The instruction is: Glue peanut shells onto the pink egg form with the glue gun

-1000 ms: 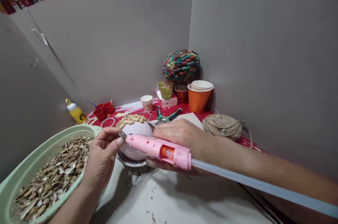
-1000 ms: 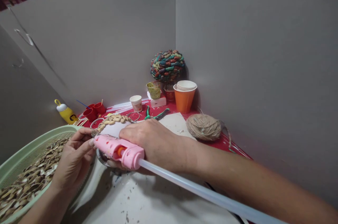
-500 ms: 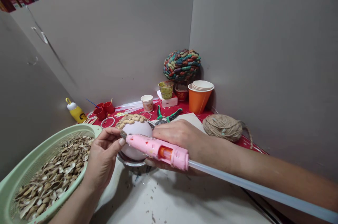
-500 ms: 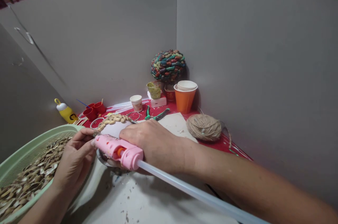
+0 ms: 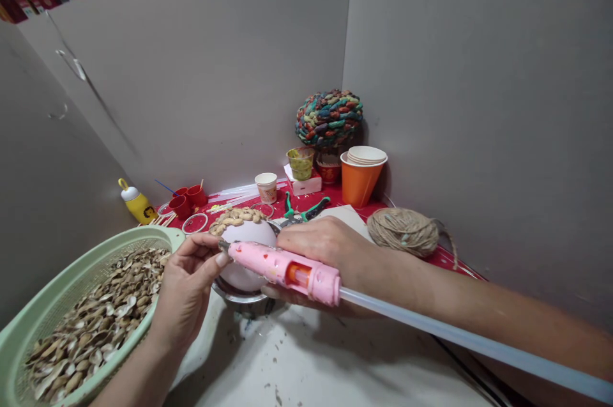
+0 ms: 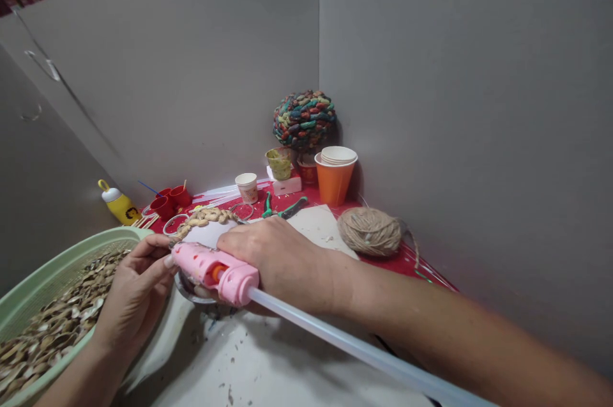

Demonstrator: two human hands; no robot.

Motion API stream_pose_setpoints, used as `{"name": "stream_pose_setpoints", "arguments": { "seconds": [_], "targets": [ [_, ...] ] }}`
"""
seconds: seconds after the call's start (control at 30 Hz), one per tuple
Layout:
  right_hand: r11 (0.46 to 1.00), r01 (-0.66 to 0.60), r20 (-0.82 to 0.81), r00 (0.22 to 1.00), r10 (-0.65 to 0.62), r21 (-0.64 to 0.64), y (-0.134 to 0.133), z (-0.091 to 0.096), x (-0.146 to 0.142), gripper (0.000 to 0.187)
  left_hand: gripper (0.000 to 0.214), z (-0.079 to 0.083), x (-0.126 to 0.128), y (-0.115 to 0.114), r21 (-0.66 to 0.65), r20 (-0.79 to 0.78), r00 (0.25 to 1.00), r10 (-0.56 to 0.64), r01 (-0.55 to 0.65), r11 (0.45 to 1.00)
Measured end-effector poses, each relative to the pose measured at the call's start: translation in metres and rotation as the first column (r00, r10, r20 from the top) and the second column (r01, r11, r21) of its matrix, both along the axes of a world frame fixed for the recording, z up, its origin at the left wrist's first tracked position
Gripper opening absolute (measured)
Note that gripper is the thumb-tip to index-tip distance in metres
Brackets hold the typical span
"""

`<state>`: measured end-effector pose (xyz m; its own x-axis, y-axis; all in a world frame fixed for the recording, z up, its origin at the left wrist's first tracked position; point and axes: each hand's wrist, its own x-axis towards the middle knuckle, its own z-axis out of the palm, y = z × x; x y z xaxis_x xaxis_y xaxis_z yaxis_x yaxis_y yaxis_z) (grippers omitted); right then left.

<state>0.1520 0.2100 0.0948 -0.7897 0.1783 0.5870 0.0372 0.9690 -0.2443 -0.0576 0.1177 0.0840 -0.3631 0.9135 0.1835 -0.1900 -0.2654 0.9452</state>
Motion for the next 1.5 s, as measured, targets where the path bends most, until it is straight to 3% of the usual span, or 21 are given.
{"name": "stream_pose_setpoints", "arguments": {
  "seconds": [0.4, 0.63, 1.07, 1.5],
  "targets": [
    [0.999, 0.026, -0.001, 1.0, -0.026, -0.022, -0.0038, 0.0028, -0.0015, 0.021, 0.022, -0.0001, -0.0018, -0.0008, -0.021, 0.028, 0.998, -0.053, 0.054, 0.998],
    [0.996, 0.07, 0.003, 0.998, -0.07, -0.052, -0.0073, 0.0084, -0.003, 0.031, 0.024, 0.0005, -0.0038, -0.0013, -0.03, 0.06, 0.996, -0.064, 0.066, 0.997],
    [0.998, 0.062, -0.065, 0.996, -0.061, 0.013, -0.0072, 0.0076, -0.004, 0.033, 0.022, 0.0027, -0.0055, -0.0025, -0.012, 0.074, 0.993, -0.088, 0.089, 0.996],
    [0.999, 0.034, -0.051, 0.998, -0.033, 0.031, -0.0045, 0.0036, -0.0024, 0.023, 0.021, 0.0042, -0.0079, -0.003, -0.006, 0.08, 0.994, -0.081, 0.082, 0.997]
  ]
}}
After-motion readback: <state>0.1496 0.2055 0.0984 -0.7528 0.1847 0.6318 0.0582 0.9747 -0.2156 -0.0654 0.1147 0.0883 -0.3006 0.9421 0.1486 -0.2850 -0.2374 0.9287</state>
